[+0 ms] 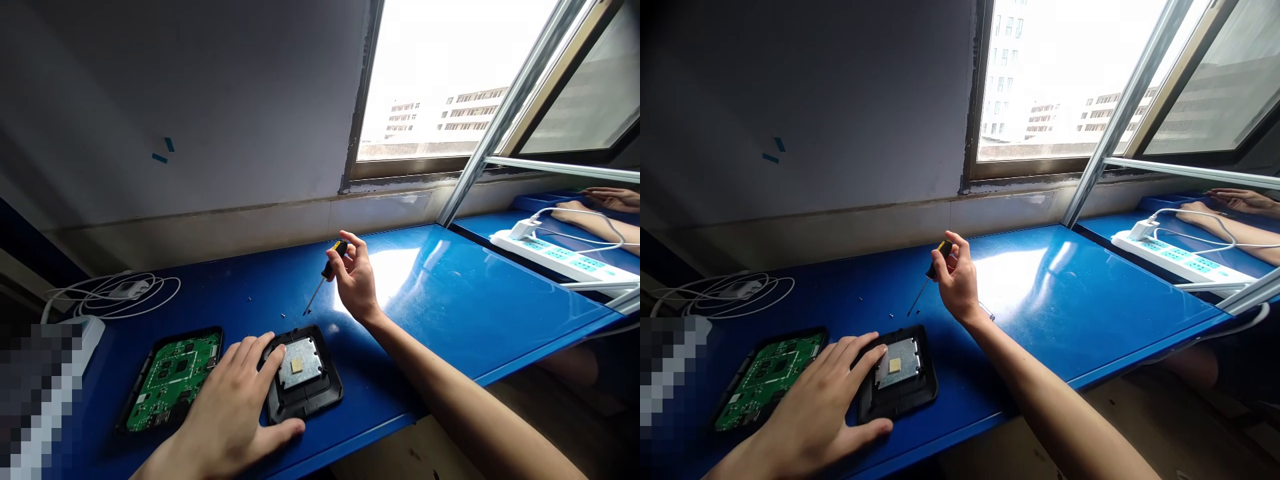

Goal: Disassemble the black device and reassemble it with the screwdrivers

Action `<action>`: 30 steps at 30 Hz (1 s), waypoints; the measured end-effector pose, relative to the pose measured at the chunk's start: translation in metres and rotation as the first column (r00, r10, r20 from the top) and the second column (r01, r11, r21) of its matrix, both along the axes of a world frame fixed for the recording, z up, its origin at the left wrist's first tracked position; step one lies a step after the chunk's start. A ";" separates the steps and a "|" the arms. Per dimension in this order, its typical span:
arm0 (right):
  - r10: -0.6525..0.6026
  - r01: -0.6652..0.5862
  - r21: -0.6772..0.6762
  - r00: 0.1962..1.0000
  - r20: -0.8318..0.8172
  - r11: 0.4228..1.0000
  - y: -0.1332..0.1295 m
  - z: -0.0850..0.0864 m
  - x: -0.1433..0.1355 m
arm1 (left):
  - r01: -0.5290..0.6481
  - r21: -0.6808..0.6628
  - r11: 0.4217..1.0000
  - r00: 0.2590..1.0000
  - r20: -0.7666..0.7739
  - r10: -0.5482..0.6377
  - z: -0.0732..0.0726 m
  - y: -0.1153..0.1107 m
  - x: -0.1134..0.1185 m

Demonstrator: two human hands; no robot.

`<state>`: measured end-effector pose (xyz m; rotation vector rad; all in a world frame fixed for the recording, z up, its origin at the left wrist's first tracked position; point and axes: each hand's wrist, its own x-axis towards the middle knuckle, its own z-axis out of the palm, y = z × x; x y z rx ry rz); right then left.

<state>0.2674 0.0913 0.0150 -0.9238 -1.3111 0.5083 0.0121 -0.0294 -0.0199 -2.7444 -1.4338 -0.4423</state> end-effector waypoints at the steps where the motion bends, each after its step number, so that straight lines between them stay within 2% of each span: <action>1: 0.022 -0.021 0.013 1.000 -0.002 1.000 -0.003 0.001 -0.002 | 0.000 -0.006 1.000 1.000 0.007 0.000 0.001 0.000 0.001; 6: 0.132 -0.132 0.052 0.991 0.017 0.990 -0.023 0.004 -0.017 | -0.020 -0.079 0.997 0.999 0.033 0.022 0.011 -0.001 0.004; 10: 0.164 -0.178 0.120 0.979 0.117 0.977 -0.037 0.010 -0.021 | -0.044 -0.148 0.988 0.998 0.042 0.051 0.018 -0.001 0.004; 14: 0.142 -0.189 0.182 0.959 0.245 0.965 -0.043 0.012 -0.021 | -0.047 -0.167 0.985 0.997 0.046 0.056 0.021 0.000 0.005; 18: 0.091 -0.179 0.256 0.943 0.320 0.950 -0.045 0.010 -0.021 | -0.037 -0.137 0.990 0.997 0.069 0.047 0.018 0.001 0.004; 24: 0.068 -0.179 0.289 0.932 0.357 0.940 -0.046 0.012 -0.020 | -0.035 -0.144 0.989 0.996 0.076 0.046 0.013 0.001 0.002; 30: 0.079 -0.181 0.289 0.940 0.333 0.940 -0.047 0.013 -0.022 | -0.041 -0.188 0.981 0.997 0.058 0.053 0.017 0.002 0.003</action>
